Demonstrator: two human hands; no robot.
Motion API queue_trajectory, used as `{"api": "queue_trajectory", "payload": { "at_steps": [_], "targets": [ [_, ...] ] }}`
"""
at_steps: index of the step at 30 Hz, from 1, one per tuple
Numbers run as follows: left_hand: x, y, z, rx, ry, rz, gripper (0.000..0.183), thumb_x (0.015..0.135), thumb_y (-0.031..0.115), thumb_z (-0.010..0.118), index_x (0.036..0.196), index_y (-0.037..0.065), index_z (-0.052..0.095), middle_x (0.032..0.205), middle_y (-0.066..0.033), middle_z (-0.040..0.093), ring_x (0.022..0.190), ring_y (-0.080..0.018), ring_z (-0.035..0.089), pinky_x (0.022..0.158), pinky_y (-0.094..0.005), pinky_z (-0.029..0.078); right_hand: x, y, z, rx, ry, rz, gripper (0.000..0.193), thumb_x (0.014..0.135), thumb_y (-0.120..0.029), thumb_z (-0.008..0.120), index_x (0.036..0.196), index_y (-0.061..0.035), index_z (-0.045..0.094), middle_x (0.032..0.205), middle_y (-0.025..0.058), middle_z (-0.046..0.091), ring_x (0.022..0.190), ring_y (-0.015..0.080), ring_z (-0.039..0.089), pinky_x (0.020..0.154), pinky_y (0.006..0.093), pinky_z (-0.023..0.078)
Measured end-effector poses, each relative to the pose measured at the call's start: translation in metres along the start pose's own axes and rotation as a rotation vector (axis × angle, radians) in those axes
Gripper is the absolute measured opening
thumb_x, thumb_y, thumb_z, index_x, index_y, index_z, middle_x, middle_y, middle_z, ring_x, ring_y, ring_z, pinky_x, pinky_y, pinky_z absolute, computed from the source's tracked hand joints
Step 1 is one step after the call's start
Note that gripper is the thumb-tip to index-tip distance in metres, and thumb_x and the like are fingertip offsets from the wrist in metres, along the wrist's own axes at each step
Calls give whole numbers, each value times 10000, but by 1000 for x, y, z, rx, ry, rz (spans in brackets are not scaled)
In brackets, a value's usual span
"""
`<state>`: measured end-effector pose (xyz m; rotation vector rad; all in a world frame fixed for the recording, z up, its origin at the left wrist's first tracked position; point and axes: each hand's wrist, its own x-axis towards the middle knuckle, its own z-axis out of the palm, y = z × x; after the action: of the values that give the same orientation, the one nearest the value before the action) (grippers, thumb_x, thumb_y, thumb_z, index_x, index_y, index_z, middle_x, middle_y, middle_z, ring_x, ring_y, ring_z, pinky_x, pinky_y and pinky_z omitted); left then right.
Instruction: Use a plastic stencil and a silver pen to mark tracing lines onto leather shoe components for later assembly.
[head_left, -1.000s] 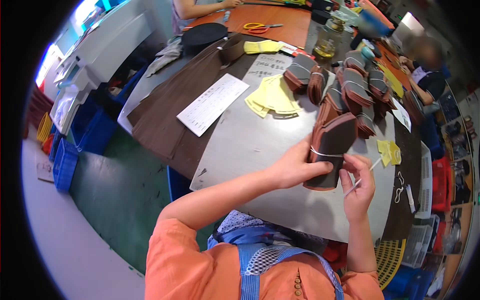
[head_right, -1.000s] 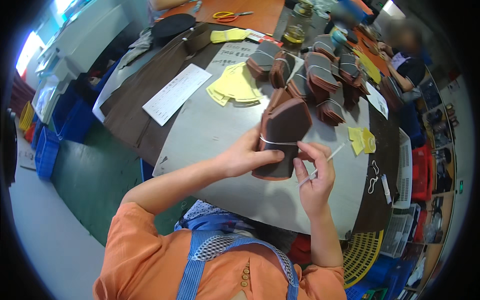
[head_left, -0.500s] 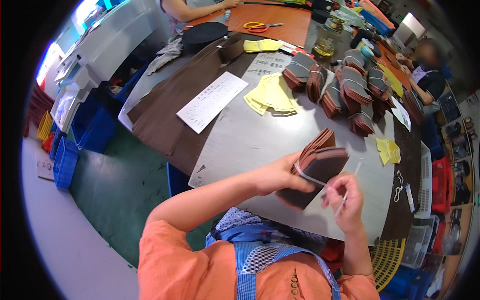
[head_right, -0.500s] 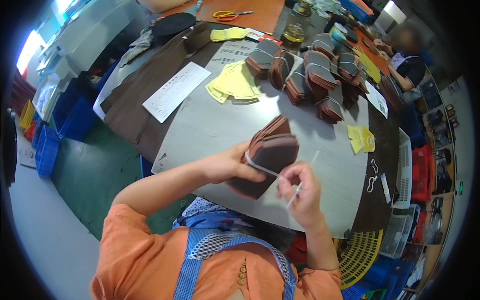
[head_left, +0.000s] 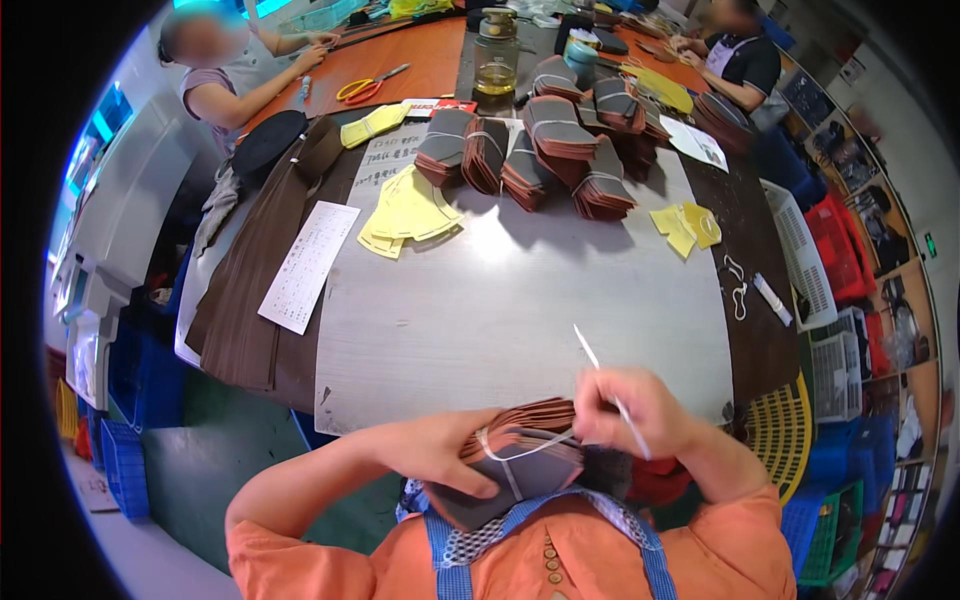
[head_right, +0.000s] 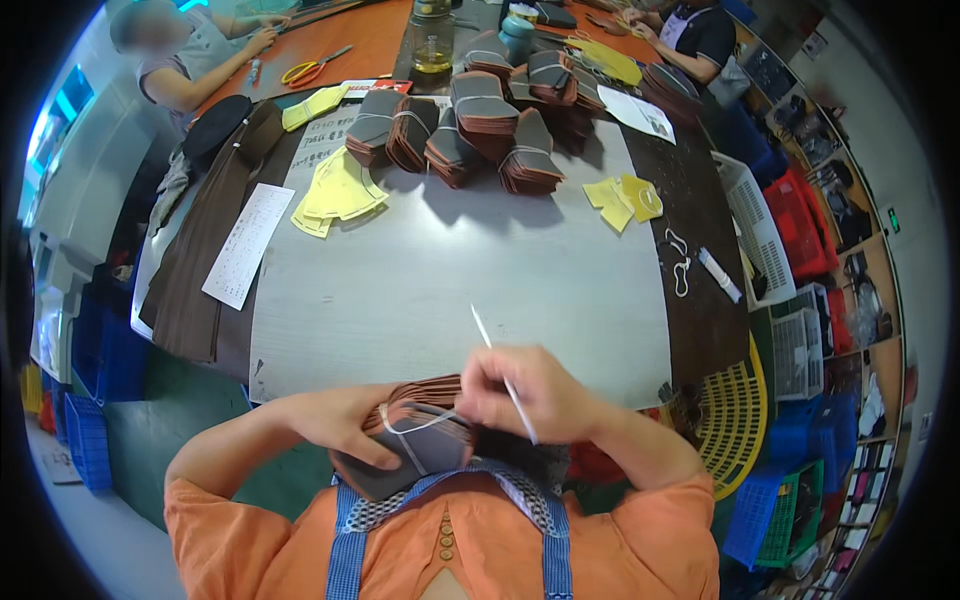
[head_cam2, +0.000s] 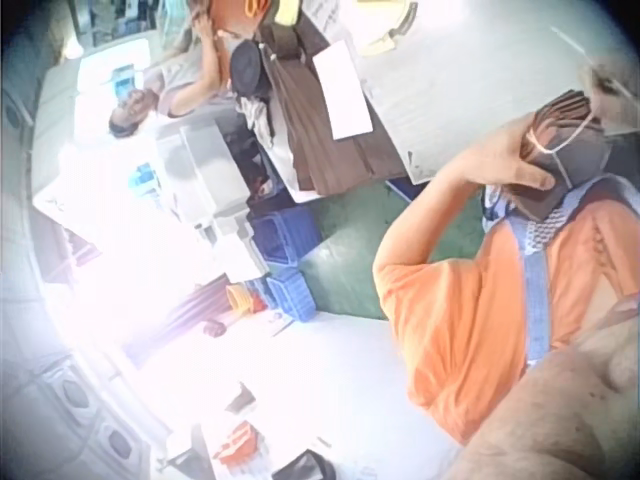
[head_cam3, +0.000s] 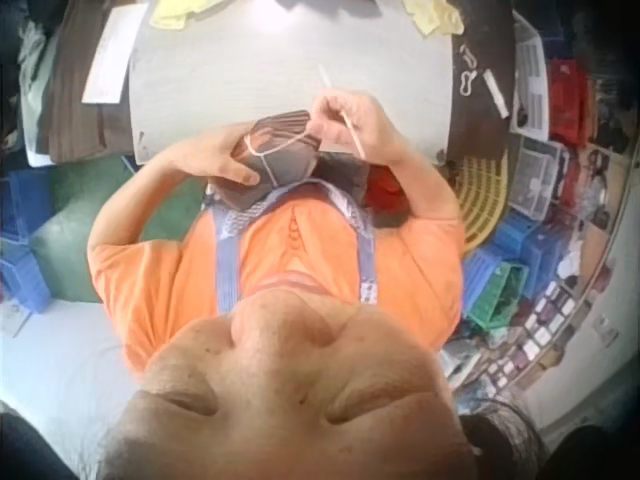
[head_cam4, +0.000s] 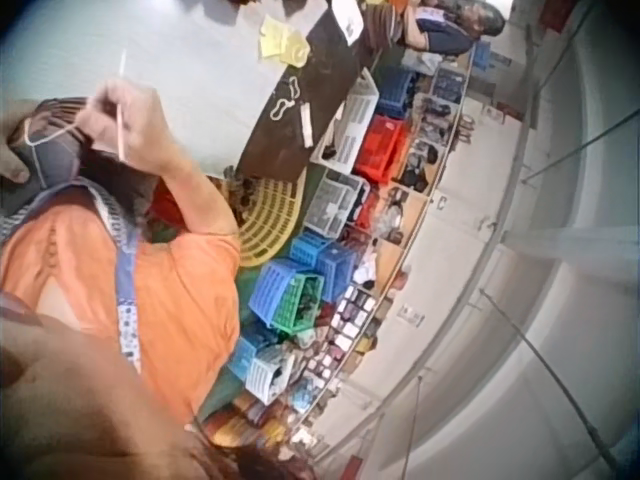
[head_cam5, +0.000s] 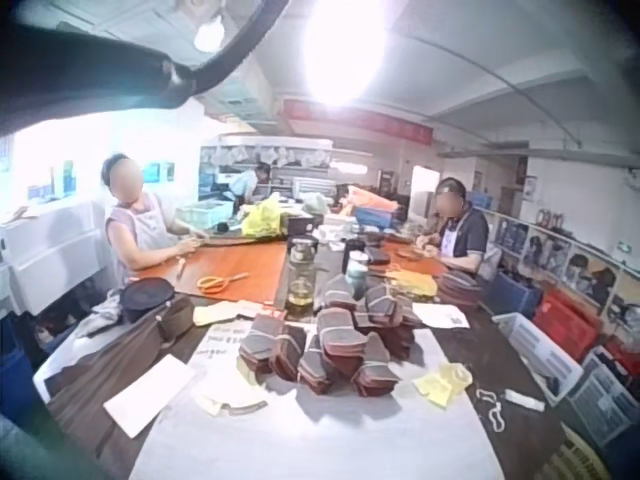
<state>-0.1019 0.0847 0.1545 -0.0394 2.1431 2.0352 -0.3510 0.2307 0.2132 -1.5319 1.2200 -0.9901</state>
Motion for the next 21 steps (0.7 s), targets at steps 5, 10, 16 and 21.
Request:
{"api": "queue_trajectory", "payload": {
  "at_steps": [5,10,16,21],
  "targets": [
    [45,44,0,293,-323,-262,813,803,226,844,1463,-28,442,1070,-81,728,1054,-221,666,958,-359,532,23,54,-36,345,259,75,241,1036,-292,667,965,-66,627,825,-46,566,713,61,532,653,238,465],
    [34,12,-10,-809,493,-120,675,817,184,833,1386,2,518,1188,-116,667,1058,-227,684,949,-392,577,-5,90,-107,118,893,191,247,1001,-307,710,994,-65,659,835,-30,593,724,75,537,616,263,463],
    [76,-3,-17,-771,816,-45,559,883,137,790,1357,-6,529,1163,-104,674,1023,-204,697,923,-379,589,-10,78,-98,-1028,688,92,649,838,-200,827,1427,-62,593,1501,177,522,1319,424,514,1154,459,367],
    [85,-11,-15,-681,724,53,558,945,287,786,1361,13,535,1187,-74,668,1095,-168,651,944,-346,547,34,65,19,-876,367,-177,928,777,-388,875,1479,59,465,1489,272,522,1318,425,553,1137,469,426]
  ]
}}
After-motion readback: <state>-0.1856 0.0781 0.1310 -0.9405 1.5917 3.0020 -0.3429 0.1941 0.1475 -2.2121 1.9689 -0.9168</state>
